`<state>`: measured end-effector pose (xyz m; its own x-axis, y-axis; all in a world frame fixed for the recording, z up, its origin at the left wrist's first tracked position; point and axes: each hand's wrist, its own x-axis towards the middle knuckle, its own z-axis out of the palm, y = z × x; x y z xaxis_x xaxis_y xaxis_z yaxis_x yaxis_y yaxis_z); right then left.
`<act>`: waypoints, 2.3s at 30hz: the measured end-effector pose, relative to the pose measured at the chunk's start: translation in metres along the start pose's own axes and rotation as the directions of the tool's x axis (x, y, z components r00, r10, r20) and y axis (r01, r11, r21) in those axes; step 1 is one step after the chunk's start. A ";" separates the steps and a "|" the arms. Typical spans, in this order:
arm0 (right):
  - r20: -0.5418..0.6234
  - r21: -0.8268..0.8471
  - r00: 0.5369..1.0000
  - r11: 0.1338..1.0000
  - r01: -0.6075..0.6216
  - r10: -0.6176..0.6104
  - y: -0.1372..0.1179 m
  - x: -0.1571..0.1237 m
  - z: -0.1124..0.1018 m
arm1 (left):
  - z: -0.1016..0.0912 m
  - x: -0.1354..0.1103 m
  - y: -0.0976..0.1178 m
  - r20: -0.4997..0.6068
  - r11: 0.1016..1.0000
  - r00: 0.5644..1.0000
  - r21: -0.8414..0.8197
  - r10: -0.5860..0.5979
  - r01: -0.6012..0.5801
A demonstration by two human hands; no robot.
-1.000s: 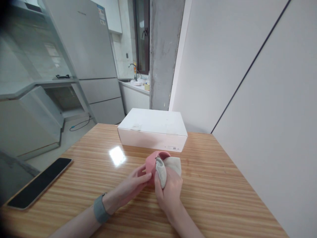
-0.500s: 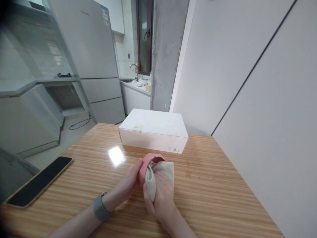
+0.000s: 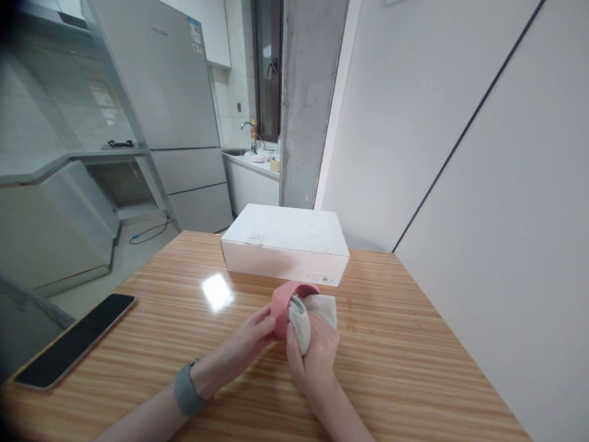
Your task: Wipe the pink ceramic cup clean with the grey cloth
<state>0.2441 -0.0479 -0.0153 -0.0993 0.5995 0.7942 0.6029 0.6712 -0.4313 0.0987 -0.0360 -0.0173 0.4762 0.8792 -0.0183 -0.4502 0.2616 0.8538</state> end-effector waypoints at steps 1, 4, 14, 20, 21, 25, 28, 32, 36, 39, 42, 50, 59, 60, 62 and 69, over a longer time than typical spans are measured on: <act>-0.019 0.007 0.999 0.999 -0.049 0.049 0.001 -0.001 0.000 | 0.004 -0.001 0.000 0.030 0.999 0.998 -0.012 0.048 -0.048; -0.047 0.055 0.988 0.988 -0.142 0.145 0.001 -0.005 0.003 | 0.012 -0.002 -0.003 0.035 0.994 0.995 -0.058 0.096 -0.094; 0.056 0.193 0.983 0.964 -0.183 0.176 0.000 -0.006 0.004 | -0.002 -0.003 -0.009 -0.060 1.000 0.998 0.002 0.020 -0.020; 0.201 0.196 0.972 0.977 0.084 -0.124 -0.001 0.004 -0.013 | -0.016 0.002 -0.008 -0.235 0.986 0.971 0.146 -0.044 0.080; 0.208 0.198 0.968 0.975 0.098 -0.140 -0.001 0.005 -0.014 | -0.016 0.002 -0.009 -0.261 0.985 0.964 0.151 -0.043 0.085; 0.161 0.177 0.975 0.976 0.126 -0.155 0.000 0.004 -0.011 | -0.013 0.004 -0.010 -0.267 0.994 0.963 0.104 -0.015 0.045; 0.103 0.156 0.985 0.980 0.120 -0.137 0.000 0.001 -0.006 | -0.008 0.003 -0.011 -0.223 1.000 0.975 0.010 -0.023 0.025; 0.080 0.140 0.992 0.987 0.085 -0.097 0.001 -0.002 -0.004 | -0.003 -0.001 -0.008 -0.157 0.997 0.987 -0.074 -0.033 0.022; 0.062 0.121 0.997 0.992 0.027 -0.035 0.001 -0.001 -0.004 | 0.003 -0.006 0.003 -0.056 0.996 0.998 -0.087 -0.026 0.021; 0.060 0.139 0.995 0.986 -0.092 0.084 0.001 0.000 -0.004 | 0.006 -0.008 0.007 0.023 0.999 0.999 -0.026 0.027 -0.027; 0.061 0.161 0.983 0.970 -0.183 0.175 0.003 -0.002 -0.003 | 0.006 -0.007 0.007 0.018 0.997 0.998 0.039 0.061 -0.062; 0.101 0.129 0.993 0.991 0.046 -0.059 -0.003 -0.001 -0.003 | -0.002 0.000 -0.001 -0.235 0.993 0.971 0.111 0.055 -0.030; 0.099 0.013 0.919 0.924 0.382 -0.382 -0.003 0.001 -0.001 | -0.005 0.001 -0.002 -0.203 0.999 0.979 -0.026 0.020 -0.026; 0.084 0.008 0.921 0.925 0.381 -0.380 -0.002 -0.001 -0.001 | -0.003 0.000 -0.002 -0.149 0.997 0.988 -0.071 0.028 -0.039; 0.028 0.041 0.943 0.943 0.329 -0.331 0.000 -0.003 -0.002 | 0.001 0.000 -0.002 -0.045 0.989 0.998 -0.139 0.049 -0.054; -0.098 0.166 0.991 0.983 -0.075 0.092 0.006 -0.019 -0.003 | 0.009 -0.007 0.003 0.099 0.989 0.992 -0.134 0.078 -0.064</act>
<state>0.2521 -0.0563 -0.0316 0.0344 0.6134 0.7890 0.4686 0.6874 -0.5549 0.1005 -0.0453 -0.0099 0.5122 0.8530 0.0997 -0.5769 0.2558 0.7757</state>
